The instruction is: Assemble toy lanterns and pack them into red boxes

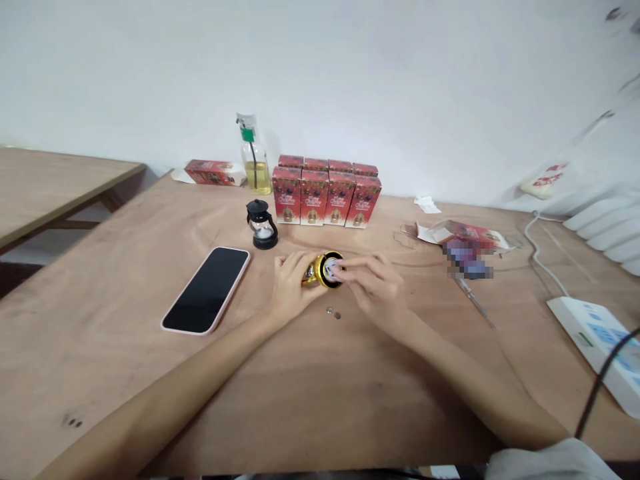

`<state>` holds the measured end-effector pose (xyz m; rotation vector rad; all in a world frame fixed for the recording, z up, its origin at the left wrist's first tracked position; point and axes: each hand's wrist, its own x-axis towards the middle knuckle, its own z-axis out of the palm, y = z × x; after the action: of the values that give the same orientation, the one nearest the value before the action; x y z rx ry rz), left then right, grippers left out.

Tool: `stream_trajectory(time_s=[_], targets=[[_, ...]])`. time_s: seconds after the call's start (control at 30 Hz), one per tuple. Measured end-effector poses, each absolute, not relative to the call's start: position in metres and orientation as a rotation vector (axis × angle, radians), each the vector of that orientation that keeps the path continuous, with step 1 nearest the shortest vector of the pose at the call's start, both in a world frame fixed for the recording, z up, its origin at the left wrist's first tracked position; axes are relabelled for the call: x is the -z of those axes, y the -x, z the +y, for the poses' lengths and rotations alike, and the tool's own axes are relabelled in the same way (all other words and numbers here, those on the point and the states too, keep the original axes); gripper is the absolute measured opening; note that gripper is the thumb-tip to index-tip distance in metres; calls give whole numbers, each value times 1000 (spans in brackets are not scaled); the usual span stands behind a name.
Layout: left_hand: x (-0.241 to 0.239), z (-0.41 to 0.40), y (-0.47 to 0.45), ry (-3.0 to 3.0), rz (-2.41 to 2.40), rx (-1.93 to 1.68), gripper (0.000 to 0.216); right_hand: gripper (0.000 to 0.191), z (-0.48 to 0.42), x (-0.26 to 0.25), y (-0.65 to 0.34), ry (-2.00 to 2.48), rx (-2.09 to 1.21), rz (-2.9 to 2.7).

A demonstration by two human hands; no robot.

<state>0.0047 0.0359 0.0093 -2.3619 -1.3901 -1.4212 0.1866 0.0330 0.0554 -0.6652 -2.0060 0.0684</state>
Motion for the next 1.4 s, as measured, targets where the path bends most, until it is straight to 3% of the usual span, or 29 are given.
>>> stream_trajectory(time_s=[0.1,0.23,0.43,0.6,0.73,1.0,1.2,1.4], targets=[[-10,35,-4,2346,-1343,1434,40,11,42,-63,-191,801,-610,-1908],[-10,32,-3,2361,-1318,1449,44,43,48,-56,-192,881,-1424,-1496],[-10,31,-1,2373,-1233,1431,52,53,40,-31,-186,757,-2031,-974],[-9,33,-4,2293,-1184,1280,46,35,34,-27,-187,640,-2068,-993],[-8,34,-6,2255,-1140,1271,44,37,34,-23,-186,623,-2033,-1061],[-11,39,0,2341,-1323,1504,87,48,46,-11,-191,684,-1859,-1030],[-9,43,2,2547,-1204,1454,72,46,49,-9,-193,742,-1781,-1079],[-1,44,1,2488,-1276,1433,71,52,47,-9,-192,733,-1780,-1061]])
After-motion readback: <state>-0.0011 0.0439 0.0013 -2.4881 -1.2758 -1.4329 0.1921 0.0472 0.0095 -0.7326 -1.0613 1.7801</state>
